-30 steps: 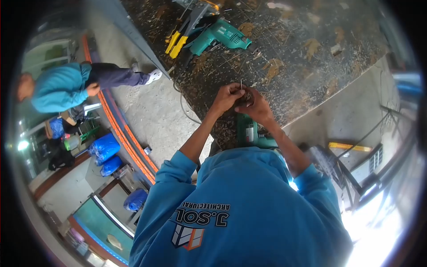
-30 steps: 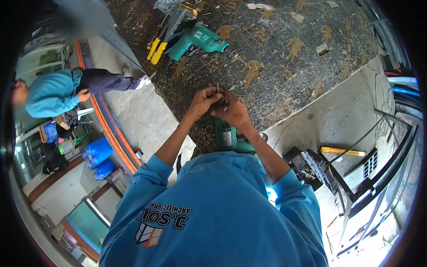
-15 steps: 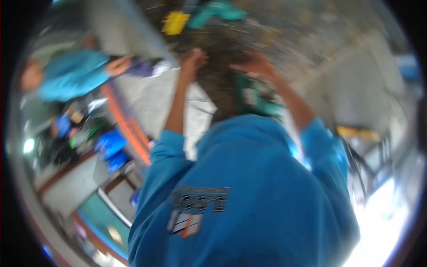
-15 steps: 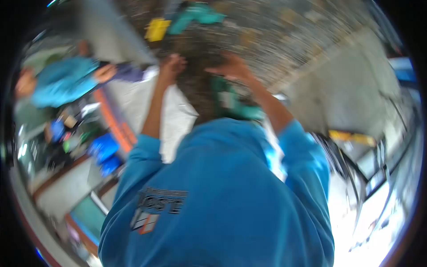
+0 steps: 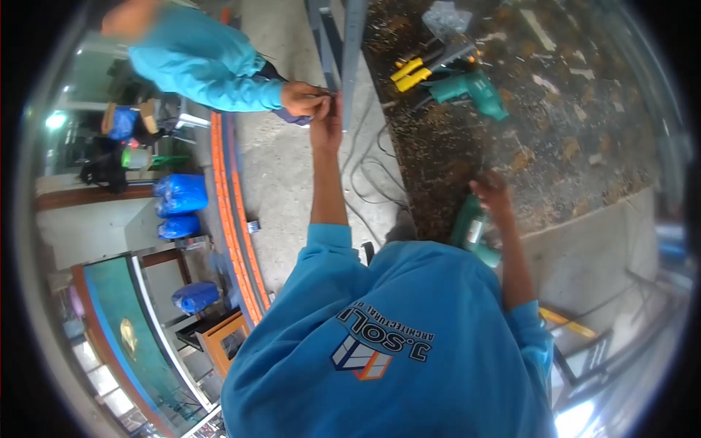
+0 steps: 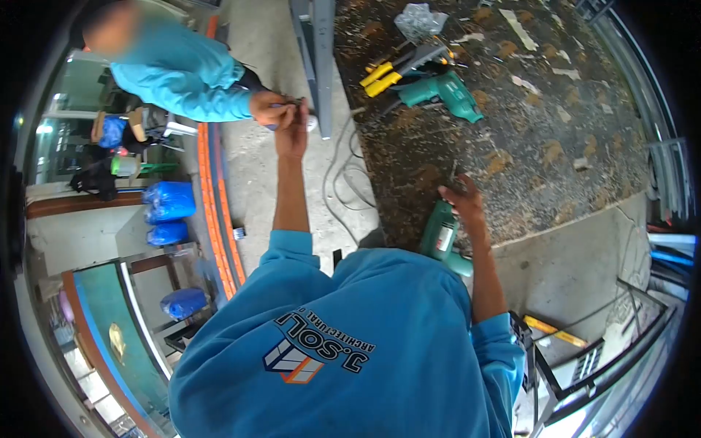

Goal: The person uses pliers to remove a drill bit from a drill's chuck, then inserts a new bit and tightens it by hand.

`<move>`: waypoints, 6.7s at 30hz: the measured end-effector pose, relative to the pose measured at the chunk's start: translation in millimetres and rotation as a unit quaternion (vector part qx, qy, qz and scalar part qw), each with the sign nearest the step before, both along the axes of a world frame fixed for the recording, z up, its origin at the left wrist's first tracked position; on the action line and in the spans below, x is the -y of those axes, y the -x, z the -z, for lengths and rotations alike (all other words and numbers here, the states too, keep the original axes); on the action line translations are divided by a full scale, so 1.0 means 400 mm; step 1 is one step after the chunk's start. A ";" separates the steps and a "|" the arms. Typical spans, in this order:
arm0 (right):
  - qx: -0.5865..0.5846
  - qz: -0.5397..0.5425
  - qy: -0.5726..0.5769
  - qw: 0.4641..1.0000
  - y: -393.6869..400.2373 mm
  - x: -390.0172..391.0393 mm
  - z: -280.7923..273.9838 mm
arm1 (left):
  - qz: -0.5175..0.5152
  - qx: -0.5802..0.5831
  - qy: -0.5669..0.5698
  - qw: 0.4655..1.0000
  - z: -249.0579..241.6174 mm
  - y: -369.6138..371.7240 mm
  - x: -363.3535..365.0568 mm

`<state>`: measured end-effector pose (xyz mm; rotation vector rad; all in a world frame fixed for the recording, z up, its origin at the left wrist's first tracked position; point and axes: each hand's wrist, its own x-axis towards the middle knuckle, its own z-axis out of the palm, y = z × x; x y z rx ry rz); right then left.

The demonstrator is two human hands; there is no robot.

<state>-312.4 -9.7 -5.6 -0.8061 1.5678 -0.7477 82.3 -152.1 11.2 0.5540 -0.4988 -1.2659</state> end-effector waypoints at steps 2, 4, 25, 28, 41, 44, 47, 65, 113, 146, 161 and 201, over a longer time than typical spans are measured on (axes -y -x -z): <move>0.045 0.008 0.040 0.998 0.021 0.000 0.112 | 0.012 0.087 0.032 0.996 0.010 -0.032 -0.028; 0.048 0.024 0.039 0.998 0.020 -0.005 0.090 | 0.063 0.072 0.022 0.995 0.045 -0.078 -0.050; 0.178 0.101 -0.055 0.977 0.000 -0.012 0.030 | 0.184 0.260 -0.321 0.892 0.113 0.063 -0.052; 0.177 0.110 -0.054 0.977 -0.016 -0.012 -0.018 | -0.006 0.194 -0.345 0.918 0.238 -0.035 -0.096; 0.131 0.082 -0.045 0.987 -0.028 0.013 0.050 | 0.169 0.646 -0.464 0.582 1.250 -0.162 -0.341; -0.099 0.067 -0.060 0.991 -0.016 -0.007 0.075 | 0.197 0.709 -0.414 0.536 1.541 -0.106 -0.250; -0.214 0.137 -0.111 0.961 -0.068 0.021 0.114 | 0.128 0.722 -0.341 0.588 1.715 -0.073 -0.028; -0.143 0.203 -0.082 0.965 -0.057 0.006 0.044 | 0.007 0.530 -0.406 0.744 0.962 -0.207 -0.404; 0.057 0.006 -0.026 0.998 -0.024 -0.021 -0.015 | 0.497 0.336 -0.313 0.736 0.033 0.602 -0.123; 0.265 0.011 -0.027 0.964 -0.024 -0.010 0.062 | 0.516 0.401 -0.312 0.690 0.050 0.569 -0.144; -0.059 -0.080 0.075 0.992 -0.029 0.005 -0.035 | 0.514 0.438 -0.245 0.696 0.068 0.568 -0.148; -0.054 -0.136 0.018 0.989 -0.030 0.017 -0.053 | 0.502 0.426 -0.217 0.721 0.041 0.584 -0.157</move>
